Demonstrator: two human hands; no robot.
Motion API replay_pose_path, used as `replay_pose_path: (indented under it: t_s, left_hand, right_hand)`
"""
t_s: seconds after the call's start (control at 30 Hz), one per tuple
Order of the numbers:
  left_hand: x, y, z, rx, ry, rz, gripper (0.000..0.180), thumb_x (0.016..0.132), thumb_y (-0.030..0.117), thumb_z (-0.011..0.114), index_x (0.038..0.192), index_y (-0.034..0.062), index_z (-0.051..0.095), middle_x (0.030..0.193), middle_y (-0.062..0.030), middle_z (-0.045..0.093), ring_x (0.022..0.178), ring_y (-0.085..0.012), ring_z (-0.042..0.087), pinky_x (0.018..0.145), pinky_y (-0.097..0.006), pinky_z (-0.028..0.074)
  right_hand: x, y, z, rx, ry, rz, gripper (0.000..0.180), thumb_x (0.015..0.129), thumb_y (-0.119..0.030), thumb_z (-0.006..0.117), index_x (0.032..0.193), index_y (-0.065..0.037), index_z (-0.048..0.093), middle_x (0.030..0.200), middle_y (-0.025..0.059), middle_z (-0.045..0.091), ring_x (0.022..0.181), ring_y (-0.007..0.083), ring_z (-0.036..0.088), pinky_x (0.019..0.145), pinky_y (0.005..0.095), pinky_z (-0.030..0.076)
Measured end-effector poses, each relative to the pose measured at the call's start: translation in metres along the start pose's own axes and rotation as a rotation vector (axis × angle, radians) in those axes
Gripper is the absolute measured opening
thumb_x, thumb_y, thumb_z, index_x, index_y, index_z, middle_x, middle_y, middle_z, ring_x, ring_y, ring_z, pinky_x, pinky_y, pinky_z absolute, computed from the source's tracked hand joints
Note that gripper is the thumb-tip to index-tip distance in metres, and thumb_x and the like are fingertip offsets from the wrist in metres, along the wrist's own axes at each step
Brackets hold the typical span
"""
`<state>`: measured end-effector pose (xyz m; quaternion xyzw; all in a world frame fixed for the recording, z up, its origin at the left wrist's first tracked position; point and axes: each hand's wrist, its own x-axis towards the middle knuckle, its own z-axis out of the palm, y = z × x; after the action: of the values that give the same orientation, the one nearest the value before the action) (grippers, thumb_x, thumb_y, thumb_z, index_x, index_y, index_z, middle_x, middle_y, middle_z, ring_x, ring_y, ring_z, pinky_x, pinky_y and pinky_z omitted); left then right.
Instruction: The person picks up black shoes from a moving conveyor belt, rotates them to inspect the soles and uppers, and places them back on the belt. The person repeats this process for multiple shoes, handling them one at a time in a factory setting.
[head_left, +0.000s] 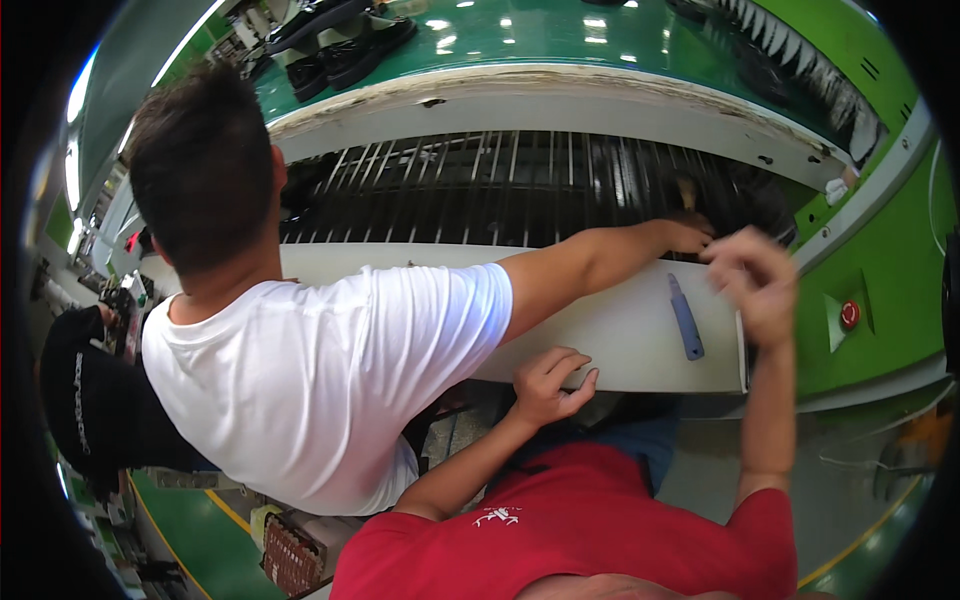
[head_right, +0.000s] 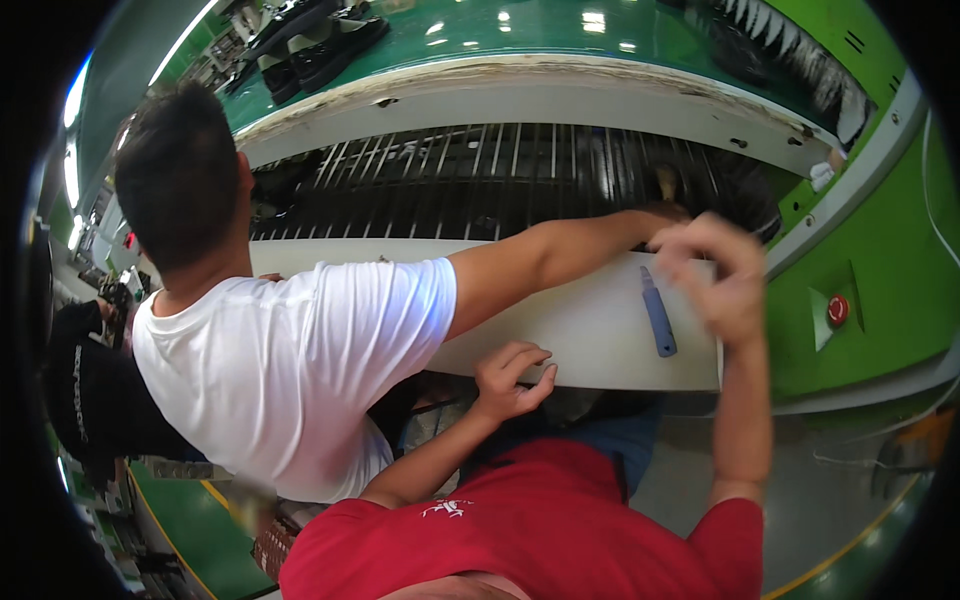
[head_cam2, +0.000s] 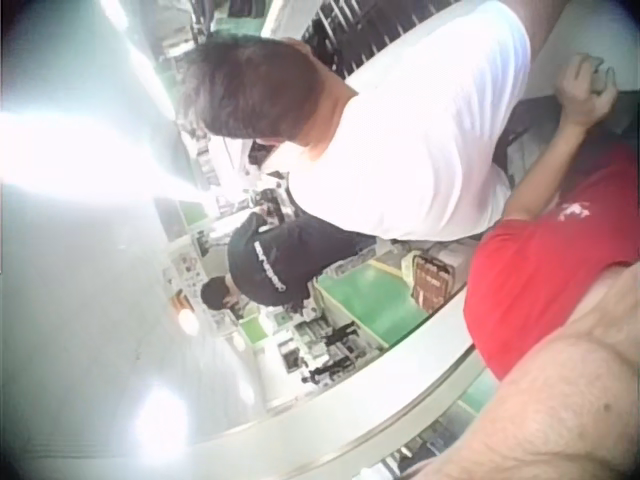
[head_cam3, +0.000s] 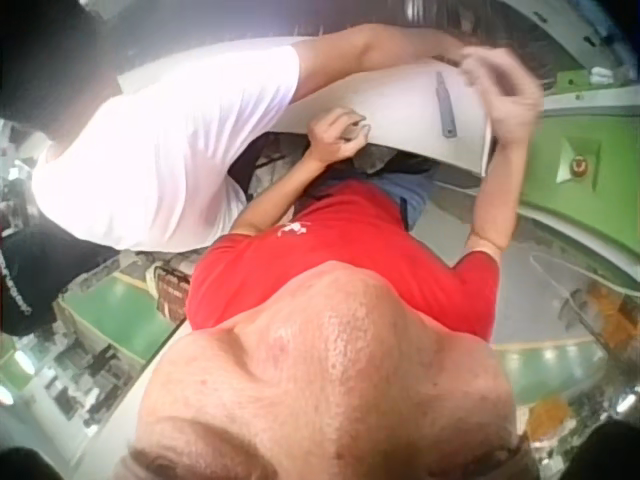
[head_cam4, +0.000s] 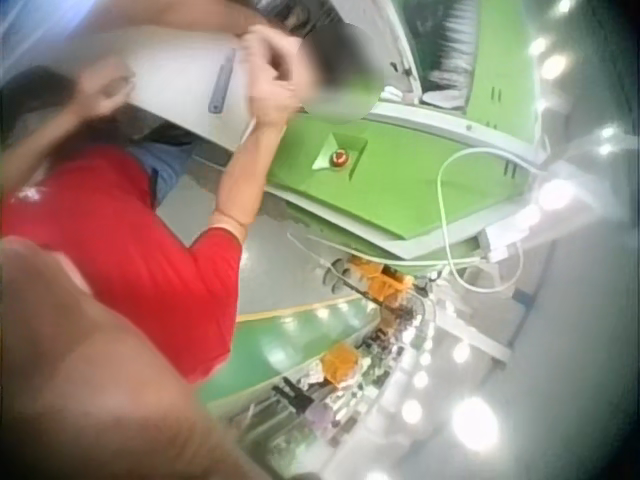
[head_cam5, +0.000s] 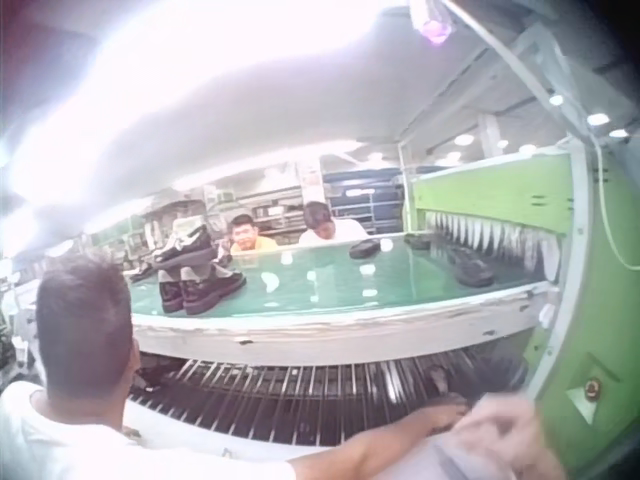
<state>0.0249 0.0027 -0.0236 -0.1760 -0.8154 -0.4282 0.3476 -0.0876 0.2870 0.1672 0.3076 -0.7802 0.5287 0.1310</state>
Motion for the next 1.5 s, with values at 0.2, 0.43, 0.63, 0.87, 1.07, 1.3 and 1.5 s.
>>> replay_pose_path:
  t_s: [0.2,0.43,0.63,0.87,1.07,1.3,1.5]
  left_hand:
    - [0.007,0.001,0.001,-0.037,-0.007,0.028,0.013,0.079,0.007,0.089,0.087,0.0082,0.078,0.084,-0.0085,0.076,0.073,-0.0265,0.075,0.065,-0.036,0.058]
    - [0.006,-0.001,0.005,-0.027,-0.009,0.028,0.012,0.079,0.005,0.088,0.084,0.0083,0.077,0.082,-0.0077,0.075,0.07,-0.0256,0.073,0.063,-0.034,0.056]
    - [0.006,-0.003,0.007,0.029,0.019,0.047,0.014,0.077,0.007,0.088,0.083,0.0114,0.077,0.082,-0.004,0.074,0.07,-0.0249,0.071,0.062,-0.035,0.055]
    - [0.012,-0.001,0.007,0.058,-0.05,0.034,0.015,0.077,0.014,0.089,0.082,0.015,0.075,0.083,-0.0013,0.073,0.07,-0.0239,0.069,0.061,-0.036,0.053]
    - [0.018,0.005,0.003,0.114,-0.1,-0.002,0.017,0.077,0.018,0.09,0.081,0.0151,0.075,0.081,-0.001,0.072,0.07,-0.0229,0.067,0.062,-0.036,0.052]
    - [0.02,0.006,0.004,0.148,-0.076,0.035,0.016,0.079,0.019,0.089,0.082,0.0152,0.074,0.079,0.0009,0.067,0.069,-0.0207,0.064,0.061,-0.035,0.049]
    - [0.019,0.007,0.004,0.144,-0.065,0.025,0.015,0.079,0.019,0.088,0.079,0.0153,0.073,0.077,0.0009,0.065,0.067,-0.0211,0.063,0.06,-0.035,0.048]
  right_hand:
    - [0.135,0.024,-0.134,-0.051,0.445,-0.069,0.029,0.11,-0.023,0.072,0.128,-0.001,0.079,0.111,0.0054,0.078,0.097,0.0084,0.068,0.09,0.0245,0.053]
    - [0.25,0.133,-0.255,-0.67,0.525,0.273,0.051,0.097,-0.041,0.08,0.132,-0.004,0.079,0.128,0.0144,0.079,0.118,0.0275,0.073,0.104,0.0408,0.054]
    - [0.254,0.137,-0.274,-1.272,0.532,0.914,0.061,0.096,-0.043,0.067,0.148,-0.011,0.072,0.156,0.0175,0.067,0.143,0.0398,0.065,0.117,0.0529,0.05]
    - [0.253,0.143,-0.277,-1.108,0.565,1.111,0.069,0.097,-0.047,0.063,0.156,-0.011,0.065,0.169,0.0178,0.054,0.157,0.0373,0.051,0.128,0.0502,0.04]
    - [0.269,0.193,-0.321,-1.105,0.524,1.096,0.073,0.094,-0.051,0.071,0.154,-0.01,0.067,0.168,0.0144,0.056,0.154,0.0335,0.055,0.125,0.048,0.044]
    - [0.275,0.195,-0.309,-1.204,0.409,1.059,0.103,0.084,-0.083,0.074,0.155,-0.01,0.066,0.165,0.0166,0.059,0.151,0.0356,0.058,0.122,0.0514,0.047]
    - [0.279,0.129,-0.231,-1.285,0.218,0.937,0.101,0.085,-0.086,0.066,0.147,-0.007,0.073,0.156,0.0191,0.067,0.143,0.0397,0.064,0.115,0.0548,0.05]
